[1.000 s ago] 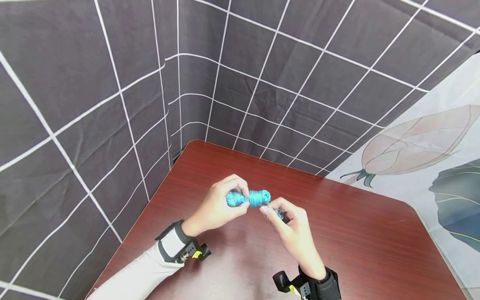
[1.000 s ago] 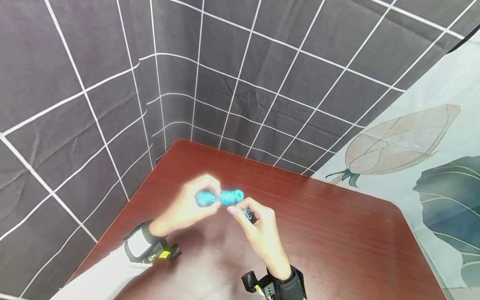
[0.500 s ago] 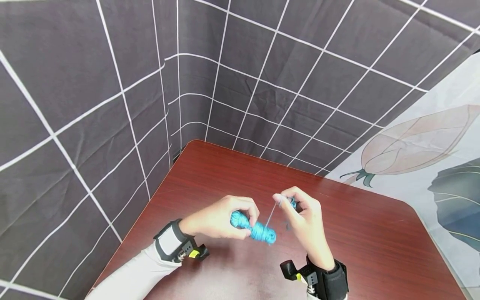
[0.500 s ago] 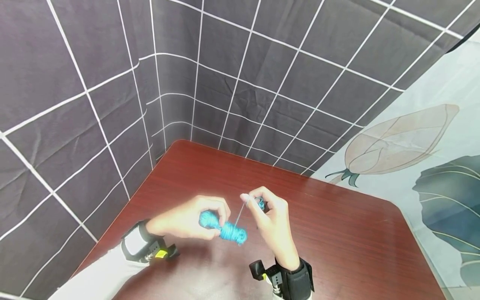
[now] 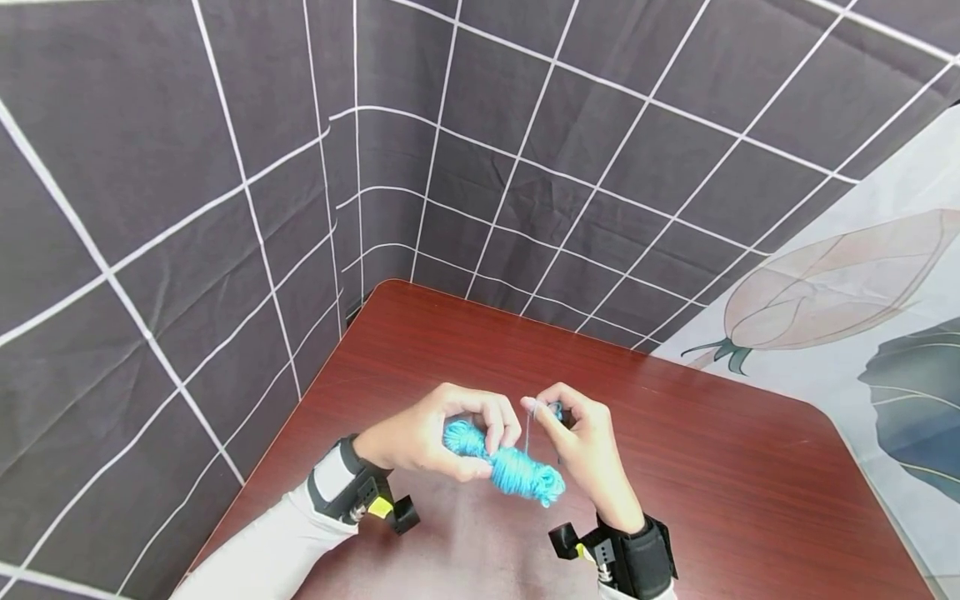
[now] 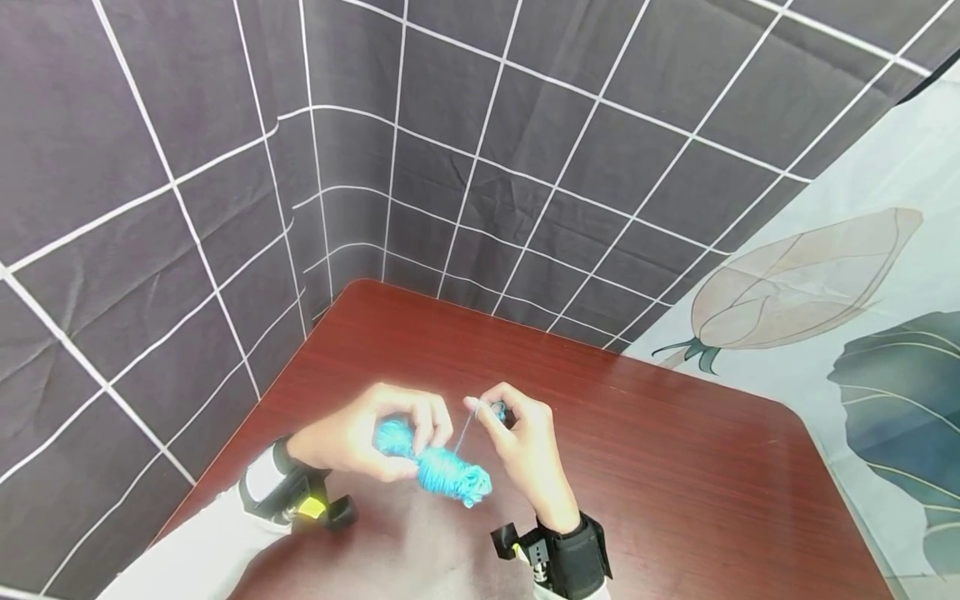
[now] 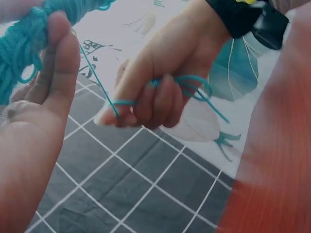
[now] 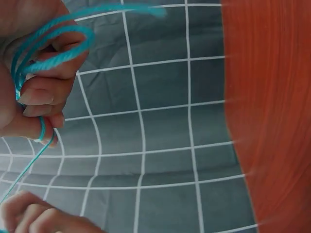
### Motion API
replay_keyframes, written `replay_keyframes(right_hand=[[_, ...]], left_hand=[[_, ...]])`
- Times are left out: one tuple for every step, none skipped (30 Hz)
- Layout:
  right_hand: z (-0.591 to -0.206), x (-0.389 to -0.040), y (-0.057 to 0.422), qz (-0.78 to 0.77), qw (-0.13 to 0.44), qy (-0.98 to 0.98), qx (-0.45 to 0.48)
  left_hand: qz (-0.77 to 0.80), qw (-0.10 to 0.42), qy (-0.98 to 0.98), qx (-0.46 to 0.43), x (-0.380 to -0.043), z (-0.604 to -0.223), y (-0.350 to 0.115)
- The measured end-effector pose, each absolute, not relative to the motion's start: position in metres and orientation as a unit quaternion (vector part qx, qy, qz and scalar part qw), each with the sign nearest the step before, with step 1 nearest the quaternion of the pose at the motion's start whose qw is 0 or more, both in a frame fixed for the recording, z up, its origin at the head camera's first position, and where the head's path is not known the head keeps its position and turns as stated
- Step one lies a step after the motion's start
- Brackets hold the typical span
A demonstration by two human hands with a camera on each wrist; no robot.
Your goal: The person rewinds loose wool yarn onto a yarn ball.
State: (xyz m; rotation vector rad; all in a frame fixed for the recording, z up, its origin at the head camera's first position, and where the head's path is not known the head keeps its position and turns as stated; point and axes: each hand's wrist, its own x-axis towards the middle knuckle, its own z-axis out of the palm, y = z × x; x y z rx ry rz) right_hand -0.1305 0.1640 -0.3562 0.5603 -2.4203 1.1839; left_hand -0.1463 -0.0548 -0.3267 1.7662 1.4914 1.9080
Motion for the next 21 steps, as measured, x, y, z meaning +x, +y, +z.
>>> replay_keyframes(right_hand=[[-0.357, -0.131, 0.163, 0.412, 0.194, -0.868, 0.195], [-0.356, -0.130, 0.162, 0.406, 0.196, -0.872, 0.192], [-0.355, -0.130, 0.161, 0.401, 0.199, -0.874, 0.187], [-0.353, -0.129, 0.159, 0.398, 0.203, -0.875, 0.187], [-0.351, -0.128, 0.157, 0.397, 0.206, -0.875, 0.186], [-0.349, -0.126, 0.154, 0.396, 0.207, -0.875, 0.187], [-0.347, -0.124, 0.152, 0.396, 0.205, -0.875, 0.190], [-0.345, -0.123, 0.150, 0.394, 0.201, -0.874, 0.202], [-0.343, -0.121, 0.148, 0.388, 0.192, -0.876, 0.215], [-0.342, -0.119, 0.147, 0.388, 0.177, -0.873, 0.238], [-0.346, -0.120, 0.147, 0.392, 0.158, -0.868, 0.260], [-0.345, -0.118, 0.146, 0.400, 0.129, -0.863, 0.279], [-0.345, -0.115, 0.144, 0.407, 0.101, -0.858, 0.296], [-0.343, -0.112, 0.144, 0.418, 0.075, -0.851, 0.310], [-0.342, -0.110, 0.143, 0.432, 0.051, -0.844, 0.315], [-0.339, -0.107, 0.142, 0.450, 0.038, -0.835, 0.316], [-0.336, -0.104, 0.142, 0.464, 0.034, -0.830, 0.308], [-0.329, -0.100, 0.141, 0.475, 0.041, -0.828, 0.294], [-0.326, -0.099, 0.141, 0.483, 0.062, -0.825, 0.286], [-0.324, -0.098, 0.142, 0.490, 0.086, -0.822, 0.276], [-0.323, -0.098, 0.143, 0.492, 0.111, -0.821, 0.268]], left_hand=[[0.638, 0.078, 0.490, 0.589, -0.147, -0.328, -0.055], [0.640, 0.082, 0.485, 0.590, -0.147, -0.330, -0.055], [0.642, 0.084, 0.481, 0.591, -0.148, -0.332, -0.054], [0.643, 0.084, 0.477, 0.594, -0.149, -0.335, -0.053], [0.645, 0.081, 0.473, 0.594, -0.150, -0.337, -0.053], [0.649, 0.076, 0.469, 0.595, -0.152, -0.340, -0.052], [0.653, 0.064, 0.466, 0.594, -0.153, -0.342, -0.051], [0.661, 0.050, 0.463, 0.589, -0.155, -0.344, -0.050], [0.672, 0.036, 0.460, 0.580, -0.156, -0.345, -0.048], [0.686, 0.022, 0.457, 0.566, -0.157, -0.346, -0.048], [0.699, 0.007, 0.460, 0.547, -0.158, -0.347, -0.047], [0.710, -0.013, 0.471, 0.524, -0.159, -0.347, -0.047], [0.716, -0.036, 0.488, 0.498, -0.159, -0.348, -0.047], [0.717, -0.060, 0.508, 0.473, -0.159, -0.347, -0.047], [0.712, -0.085, 0.532, 0.450, -0.158, -0.346, -0.047], [0.702, -0.108, 0.557, 0.431, -0.157, -0.343, -0.047], [0.686, -0.131, 0.582, 0.415, -0.155, -0.342, -0.047], [0.670, -0.151, 0.603, 0.405, -0.154, -0.340, -0.047], [0.656, -0.166, 0.618, 0.400, -0.152, -0.337, -0.047], [0.644, -0.176, 0.629, 0.399, -0.150, -0.335, -0.046], [0.634, -0.183, 0.636, 0.400, -0.148, -0.333, -0.046]])
